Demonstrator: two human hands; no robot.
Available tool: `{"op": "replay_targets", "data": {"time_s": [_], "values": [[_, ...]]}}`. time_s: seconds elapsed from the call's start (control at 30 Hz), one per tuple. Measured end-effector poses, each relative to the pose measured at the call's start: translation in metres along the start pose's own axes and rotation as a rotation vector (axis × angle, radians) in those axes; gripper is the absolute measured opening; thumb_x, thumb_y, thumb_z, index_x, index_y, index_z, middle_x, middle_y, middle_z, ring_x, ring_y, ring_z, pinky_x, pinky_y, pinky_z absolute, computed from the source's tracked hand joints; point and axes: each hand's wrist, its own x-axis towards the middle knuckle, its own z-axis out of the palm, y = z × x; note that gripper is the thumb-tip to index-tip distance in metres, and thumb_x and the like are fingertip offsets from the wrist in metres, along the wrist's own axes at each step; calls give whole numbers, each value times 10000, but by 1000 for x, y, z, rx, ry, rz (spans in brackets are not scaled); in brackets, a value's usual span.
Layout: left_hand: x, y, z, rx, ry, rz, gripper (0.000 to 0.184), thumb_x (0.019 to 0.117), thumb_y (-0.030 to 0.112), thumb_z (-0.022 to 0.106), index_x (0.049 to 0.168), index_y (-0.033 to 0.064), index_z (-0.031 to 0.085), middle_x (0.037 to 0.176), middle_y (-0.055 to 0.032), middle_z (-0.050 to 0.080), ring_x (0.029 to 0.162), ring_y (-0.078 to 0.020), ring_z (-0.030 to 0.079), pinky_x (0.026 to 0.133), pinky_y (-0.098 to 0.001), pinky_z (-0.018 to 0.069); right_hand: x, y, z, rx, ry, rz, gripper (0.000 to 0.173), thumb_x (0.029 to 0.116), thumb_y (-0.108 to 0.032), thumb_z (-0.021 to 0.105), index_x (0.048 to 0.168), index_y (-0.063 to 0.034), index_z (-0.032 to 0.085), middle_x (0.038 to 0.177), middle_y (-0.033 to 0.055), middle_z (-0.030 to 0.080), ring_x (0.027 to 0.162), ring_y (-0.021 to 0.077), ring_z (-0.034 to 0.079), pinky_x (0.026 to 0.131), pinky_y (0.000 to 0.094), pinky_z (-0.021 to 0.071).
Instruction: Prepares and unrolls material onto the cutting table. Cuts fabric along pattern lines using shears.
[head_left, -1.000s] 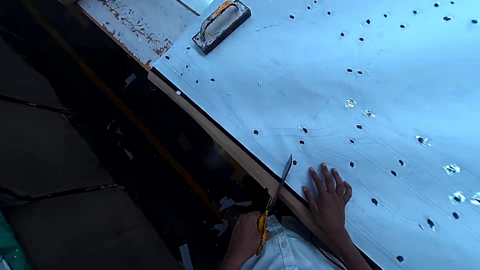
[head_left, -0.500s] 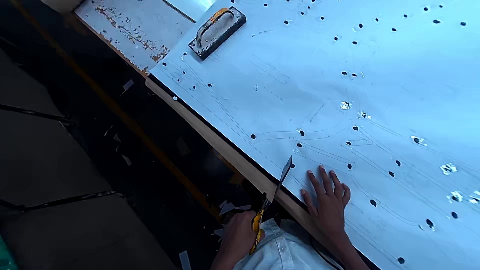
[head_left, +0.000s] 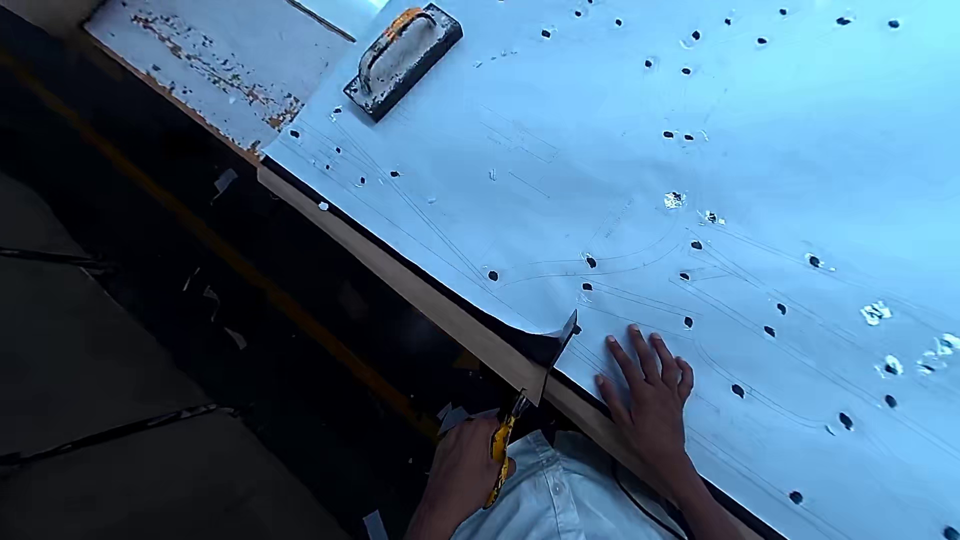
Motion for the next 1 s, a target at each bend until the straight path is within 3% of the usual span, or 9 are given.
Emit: {"op": "replay_targets", "data": {"time_s": [0.37, 0.57, 1.0], "values": [[2, -2, 5, -38, 27, 0, 254, 907, 248, 706, 1088, 71, 727, 975, -124, 712, 955, -296, 679, 884, -501, 527, 0, -1, -1, -1, -10, 15, 556, 993, -610, 446, 1475, -356, 557, 1633, -14, 391, 1533, 312, 276, 1170, 659, 171], [-7, 2, 12, -9, 16, -61, 356, 923, 275, 706, 1218, 76, 692, 1092, -162, 713, 1067, -347, 672, 926, -553, 520, -1, -1, 0, 6, -13, 16, 554, 995, -611, 447, 1480, -363, 550, 1637, -17, 384, 1534, 321, 269, 1168, 668, 177], [-11, 1, 24, 4, 150, -121, 270, 902, 239, 717, 1128, 94, 734, 1020, -129, 733, 996, -324, 695, 881, -528, 536, -1, -1, 0, 21, -24, 9, 563, 1000, -593, 447, 1513, -369, 505, 1661, -25, 336, 1548, 304, 232, 1169, 655, 169]]}}
